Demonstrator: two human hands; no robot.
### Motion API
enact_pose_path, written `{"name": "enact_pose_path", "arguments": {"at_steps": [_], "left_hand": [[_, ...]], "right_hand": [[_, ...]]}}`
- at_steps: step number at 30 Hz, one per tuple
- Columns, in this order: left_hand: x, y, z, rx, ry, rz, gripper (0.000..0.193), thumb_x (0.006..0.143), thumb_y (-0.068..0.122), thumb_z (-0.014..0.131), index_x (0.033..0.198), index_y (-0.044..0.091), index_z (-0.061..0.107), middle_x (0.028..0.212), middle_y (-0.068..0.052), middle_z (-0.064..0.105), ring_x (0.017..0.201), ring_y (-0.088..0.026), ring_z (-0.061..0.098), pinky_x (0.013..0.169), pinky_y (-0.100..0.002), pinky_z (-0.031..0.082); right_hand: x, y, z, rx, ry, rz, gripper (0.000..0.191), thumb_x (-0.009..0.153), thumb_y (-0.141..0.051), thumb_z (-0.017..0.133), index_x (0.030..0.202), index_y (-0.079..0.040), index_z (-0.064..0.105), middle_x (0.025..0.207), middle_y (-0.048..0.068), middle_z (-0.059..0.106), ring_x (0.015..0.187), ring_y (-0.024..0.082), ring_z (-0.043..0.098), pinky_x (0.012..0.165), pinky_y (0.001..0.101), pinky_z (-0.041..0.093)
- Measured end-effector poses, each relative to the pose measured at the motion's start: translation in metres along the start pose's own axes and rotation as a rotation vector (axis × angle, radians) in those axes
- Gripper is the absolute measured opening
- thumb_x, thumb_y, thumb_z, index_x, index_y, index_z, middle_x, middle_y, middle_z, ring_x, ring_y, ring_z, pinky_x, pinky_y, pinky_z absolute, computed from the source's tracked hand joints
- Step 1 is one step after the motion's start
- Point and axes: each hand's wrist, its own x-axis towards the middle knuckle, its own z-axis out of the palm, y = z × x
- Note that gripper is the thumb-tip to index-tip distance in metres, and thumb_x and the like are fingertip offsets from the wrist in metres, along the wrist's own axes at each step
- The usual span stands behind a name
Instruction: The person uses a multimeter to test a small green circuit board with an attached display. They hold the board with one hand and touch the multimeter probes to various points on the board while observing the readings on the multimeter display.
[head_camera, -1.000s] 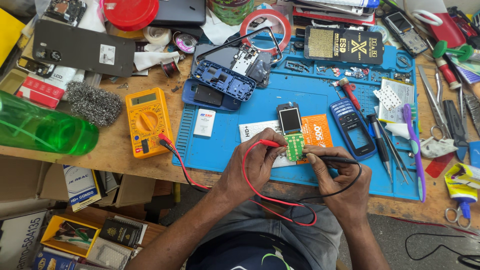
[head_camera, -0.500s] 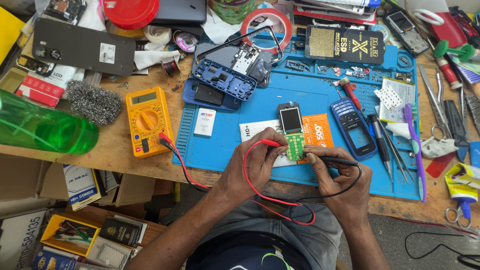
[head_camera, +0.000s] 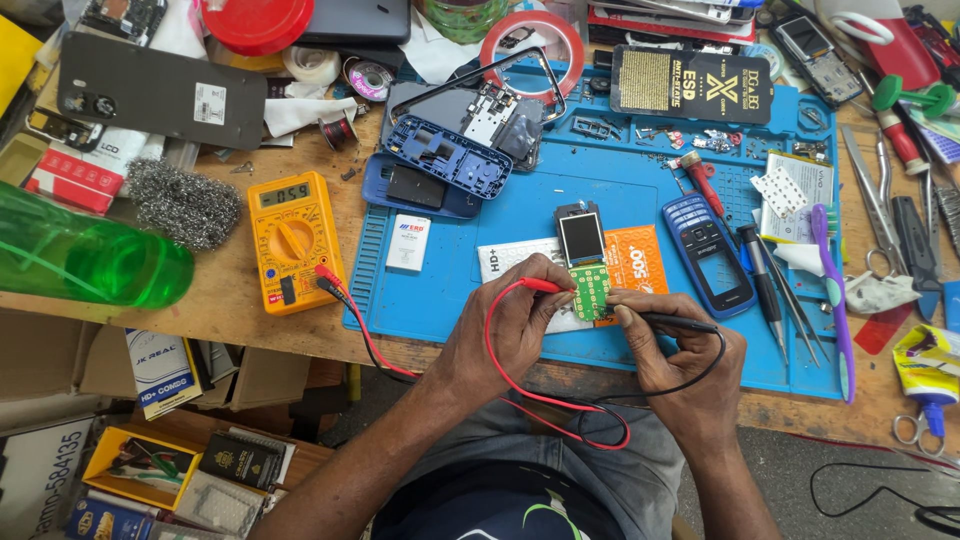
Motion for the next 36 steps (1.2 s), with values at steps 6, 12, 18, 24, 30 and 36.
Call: {"name": "enact_pose_path", "arguments": {"at_steps": [6, 12, 18, 24, 30, 36], "left_hand": [[0.0001, -0.0007, -0.0002, -0.002, -0.005, -0.01, 0.011, 0.102, 0.01, 0.064, 0.11, 0.004, 0.06, 0.097, -0.01, 0.07, 0.085, -0.024, 0.074, 0.07, -0.036, 0.057], [-0.0003, -0.0012, 0.0007, 0.006, -0.007, -0.002, 0.011, 0.102, 0.01, 0.064, 0.11, 0.004, 0.059, 0.097, -0.01, 0.07, 0.085, -0.025, 0.074, 0.07, -0.036, 0.058], [0.0006, 0.0014, -0.0003, -0.003, -0.013, -0.023, 0.01, 0.102, 0.01, 0.064, 0.109, 0.004, 0.059, 0.096, -0.01, 0.07, 0.085, -0.025, 0.074, 0.069, -0.036, 0.058], [-0.0002, 0.0015, -0.0009, 0.0, -0.007, -0.004, 0.011, 0.102, 0.01, 0.064, 0.11, 0.004, 0.059, 0.096, -0.01, 0.07, 0.085, -0.025, 0.074, 0.07, -0.036, 0.058], [0.0001, 0.0006, -0.0001, 0.004, 0.0, 0.008, 0.011, 0.102, 0.009, 0.064, 0.109, 0.003, 0.059, 0.097, -0.01, 0.07, 0.086, -0.025, 0.074, 0.07, -0.036, 0.058], [0.001, -0.0002, 0.001, 0.005, 0.012, 0.024, 0.012, 0.101, 0.009, 0.065, 0.109, 0.003, 0.059, 0.097, -0.01, 0.07, 0.086, -0.025, 0.074, 0.071, -0.036, 0.058]], "right_hand": [[-0.0002, 0.0024, 0.0003, 0.047, 0.003, 0.027, 0.01, 0.095, -0.007, 0.073, 0.103, -0.001, 0.073, 0.104, 0.01, 0.08, 0.096, 0.015, 0.077, 0.085, 0.0278, 0.061], [-0.0013, 0.0052, 0.0007, 0.049, -0.001, 0.024, 0.012, 0.094, -0.007, 0.074, 0.104, -0.001, 0.073, 0.102, 0.01, 0.08, 0.095, 0.015, 0.077, 0.085, 0.0278, 0.062], [-0.0008, 0.0026, 0.0009, 0.004, 0.005, -0.025, 0.011, 0.094, -0.007, 0.074, 0.104, -0.001, 0.074, 0.103, 0.01, 0.08, 0.095, 0.015, 0.077, 0.085, 0.0277, 0.062], [-0.0009, 0.0005, 0.0007, -0.018, 0.003, -0.04, 0.011, 0.094, -0.006, 0.074, 0.104, -0.001, 0.074, 0.103, 0.01, 0.08, 0.095, 0.016, 0.078, 0.084, 0.0275, 0.061], [-0.0002, 0.0002, -0.0001, -0.021, 0.003, -0.04, 0.012, 0.094, -0.006, 0.074, 0.105, -0.001, 0.074, 0.103, 0.01, 0.08, 0.095, 0.016, 0.078, 0.084, 0.0277, 0.061], [0.0, -0.0003, -0.0003, -0.003, 0.005, -0.03, 0.012, 0.094, -0.006, 0.074, 0.105, -0.001, 0.074, 0.103, 0.01, 0.08, 0.094, 0.016, 0.078, 0.084, 0.0277, 0.061]]}}
